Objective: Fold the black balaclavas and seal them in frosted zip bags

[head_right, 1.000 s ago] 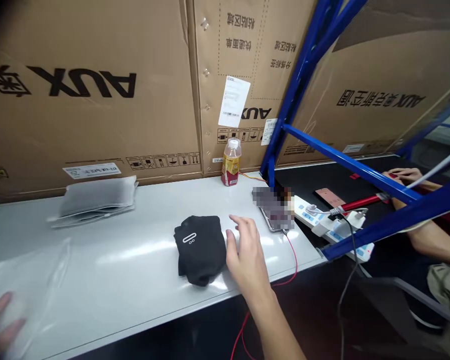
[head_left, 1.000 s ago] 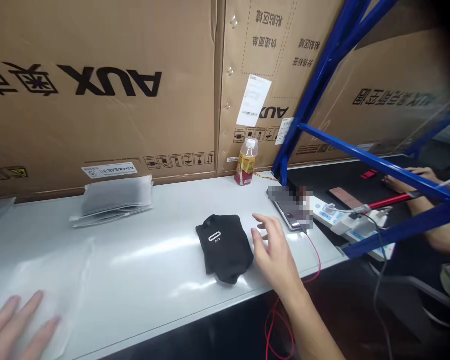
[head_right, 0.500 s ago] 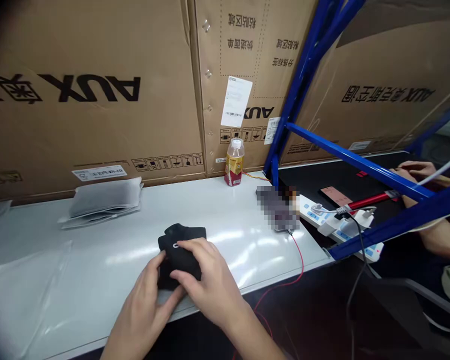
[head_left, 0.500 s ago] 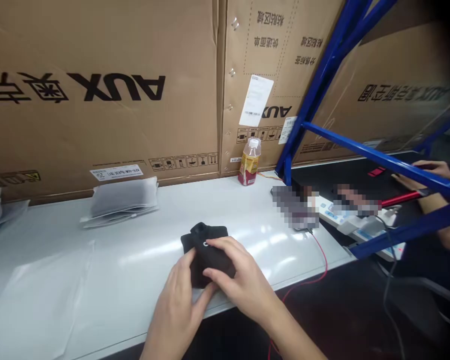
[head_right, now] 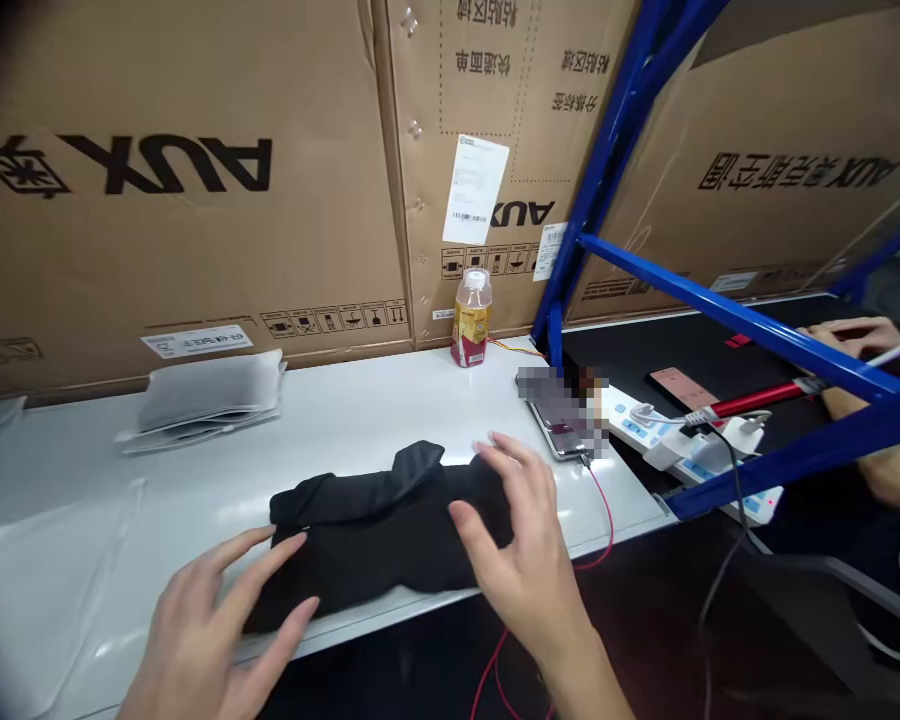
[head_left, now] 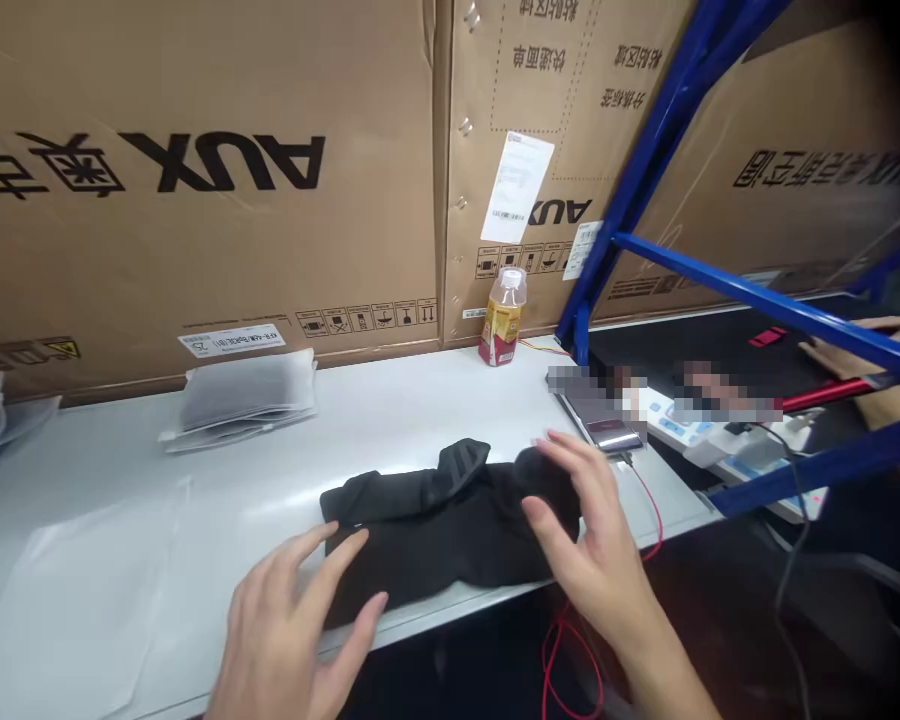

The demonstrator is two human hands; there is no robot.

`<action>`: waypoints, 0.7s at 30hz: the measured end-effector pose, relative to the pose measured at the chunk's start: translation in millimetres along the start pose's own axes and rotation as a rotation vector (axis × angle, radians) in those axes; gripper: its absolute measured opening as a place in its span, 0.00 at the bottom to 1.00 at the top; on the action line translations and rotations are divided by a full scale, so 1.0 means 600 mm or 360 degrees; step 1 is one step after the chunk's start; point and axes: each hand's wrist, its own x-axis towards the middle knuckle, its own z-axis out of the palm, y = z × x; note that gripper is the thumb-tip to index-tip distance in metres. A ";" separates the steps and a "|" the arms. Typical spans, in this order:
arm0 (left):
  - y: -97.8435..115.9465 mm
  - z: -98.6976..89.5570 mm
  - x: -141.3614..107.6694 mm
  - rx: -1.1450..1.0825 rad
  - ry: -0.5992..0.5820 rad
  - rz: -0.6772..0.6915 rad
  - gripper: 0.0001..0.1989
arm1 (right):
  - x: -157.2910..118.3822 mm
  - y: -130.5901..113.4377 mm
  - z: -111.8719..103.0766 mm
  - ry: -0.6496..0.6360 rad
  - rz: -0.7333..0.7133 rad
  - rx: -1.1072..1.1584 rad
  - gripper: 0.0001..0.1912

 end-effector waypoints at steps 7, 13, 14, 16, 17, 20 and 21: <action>-0.013 -0.003 0.020 0.0045 -0.0051 0.0196 0.08 | 0.022 0.022 -0.016 -0.0675 -0.0499 -0.0509 0.15; -0.014 -0.050 0.006 -0.0384 -0.0549 0.0230 0.08 | 0.004 -0.002 -0.082 -0.1205 -0.0363 -0.0110 0.11; -0.012 -0.053 0.012 -0.0475 -0.0651 0.0157 0.12 | 0.006 -0.004 -0.087 -0.1284 -0.0298 -0.0040 0.08; -0.011 -0.050 0.030 -0.0545 -0.0758 -0.0052 0.17 | 0.016 0.002 -0.085 -0.1278 -0.0224 -0.0040 0.09; -0.011 -0.045 0.042 -0.0538 -0.0776 -0.0150 0.18 | 0.023 0.009 -0.079 -0.1224 -0.0217 -0.0099 0.12; -0.019 -0.025 0.079 -0.0425 -0.0906 -0.0310 0.18 | 0.045 0.032 -0.049 -0.0994 -0.0217 -0.0318 0.21; -0.022 -0.019 0.090 -0.0342 -0.0947 -0.0330 0.21 | 0.050 0.037 -0.038 -0.0920 -0.0215 -0.0370 0.24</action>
